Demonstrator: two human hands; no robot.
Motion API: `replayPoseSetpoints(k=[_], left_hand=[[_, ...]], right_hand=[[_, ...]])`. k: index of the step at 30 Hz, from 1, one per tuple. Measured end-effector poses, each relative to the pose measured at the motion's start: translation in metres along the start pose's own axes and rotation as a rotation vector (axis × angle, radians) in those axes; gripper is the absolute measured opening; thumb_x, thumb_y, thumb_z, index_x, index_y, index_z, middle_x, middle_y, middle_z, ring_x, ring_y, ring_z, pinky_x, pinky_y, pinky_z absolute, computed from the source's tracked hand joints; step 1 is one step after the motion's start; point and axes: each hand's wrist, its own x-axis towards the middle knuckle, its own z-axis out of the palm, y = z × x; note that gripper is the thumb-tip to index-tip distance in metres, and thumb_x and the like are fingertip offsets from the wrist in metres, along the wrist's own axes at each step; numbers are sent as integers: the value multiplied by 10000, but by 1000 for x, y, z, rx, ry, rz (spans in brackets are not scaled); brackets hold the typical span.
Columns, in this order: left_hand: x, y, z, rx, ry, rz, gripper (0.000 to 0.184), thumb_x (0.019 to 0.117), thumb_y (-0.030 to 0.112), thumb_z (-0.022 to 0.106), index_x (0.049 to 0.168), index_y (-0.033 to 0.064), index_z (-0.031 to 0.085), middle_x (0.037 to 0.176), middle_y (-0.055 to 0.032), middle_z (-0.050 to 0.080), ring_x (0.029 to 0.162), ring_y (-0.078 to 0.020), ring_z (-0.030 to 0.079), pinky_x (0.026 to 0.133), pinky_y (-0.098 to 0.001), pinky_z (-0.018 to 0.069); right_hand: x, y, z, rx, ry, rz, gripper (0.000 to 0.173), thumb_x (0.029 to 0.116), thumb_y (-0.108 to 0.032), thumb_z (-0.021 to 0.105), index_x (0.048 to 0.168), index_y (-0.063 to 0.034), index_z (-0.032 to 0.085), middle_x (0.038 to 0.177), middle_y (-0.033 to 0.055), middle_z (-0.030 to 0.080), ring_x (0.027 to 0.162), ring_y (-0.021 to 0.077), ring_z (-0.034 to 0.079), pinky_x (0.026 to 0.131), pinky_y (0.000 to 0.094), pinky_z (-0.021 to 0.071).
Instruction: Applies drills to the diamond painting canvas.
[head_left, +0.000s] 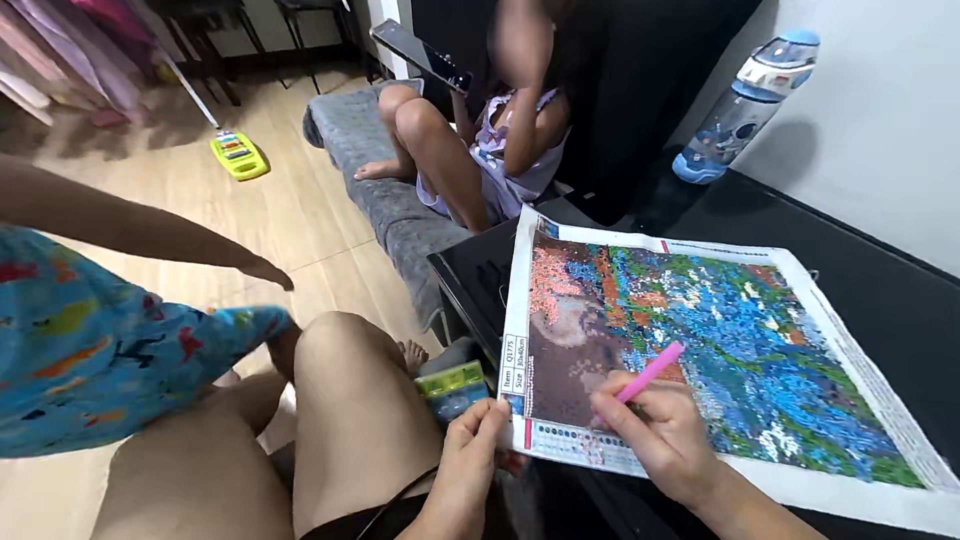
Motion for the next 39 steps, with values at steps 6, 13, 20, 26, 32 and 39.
replayPoseSetpoints(k=[6, 13, 20, 26, 32, 39], left_hand=[[-9, -7, -3, -15, -91, -11, 240, 1060, 97, 413, 981, 54, 636, 777, 2, 705, 632, -70, 670, 633, -232, 586], [-11, -10, -7, -39, -105, -12, 233, 1049, 94, 423, 1003, 48, 647, 788, 1, 714, 647, -67, 673, 640, -222, 579], [-15, -6, -6, -24, -139, -17, 203, 1056, 96, 439, 1046, 34, 633, 777, 40, 700, 664, -38, 664, 650, -211, 568], [-14, -4, -6, -36, -133, -32, 208, 1058, 100, 429, 1032, 42, 627, 775, 27, 701, 652, -45, 666, 645, -210, 570], [-16, -9, -3, -52, -133, -43, 212, 1060, 82, 417, 1011, 51, 621, 755, 31, 700, 640, -38, 661, 645, -206, 566], [-19, -10, 0, -42, -134, -61, 204, 1060, 69, 410, 1027, 33, 609, 749, 22, 700, 626, -45, 659, 641, -208, 566]], right_hand=[[-3, 3, 1, 37, -57, -17, 383, 1067, -246, 494, 796, -8, 623, 678, 21, 595, 628, -60, 533, 606, 75, 434], [-4, 5, 1, 49, -77, -30, 366, 1067, -244, 496, 807, -15, 614, 680, 14, 584, 631, -68, 526, 604, 66, 425], [-4, 8, 3, 43, -30, -29, 348, 1082, -322, 496, 868, -76, 616, 723, -28, 608, 673, -100, 557, 626, 54, 452], [-3, 7, 2, 41, -6, -31, 352, 1080, -312, 492, 849, -79, 620, 719, -47, 616, 668, -118, 558, 620, 43, 457], [-4, 8, 1, 58, -4, -29, 365, 1086, -316, 481, 866, -59, 618, 719, -18, 608, 667, -99, 559, 624, 53, 453], [-4, 7, 3, 64, 18, -32, 364, 1079, -288, 490, 852, -33, 617, 702, 10, 603, 649, -91, 551, 614, 50, 443]])
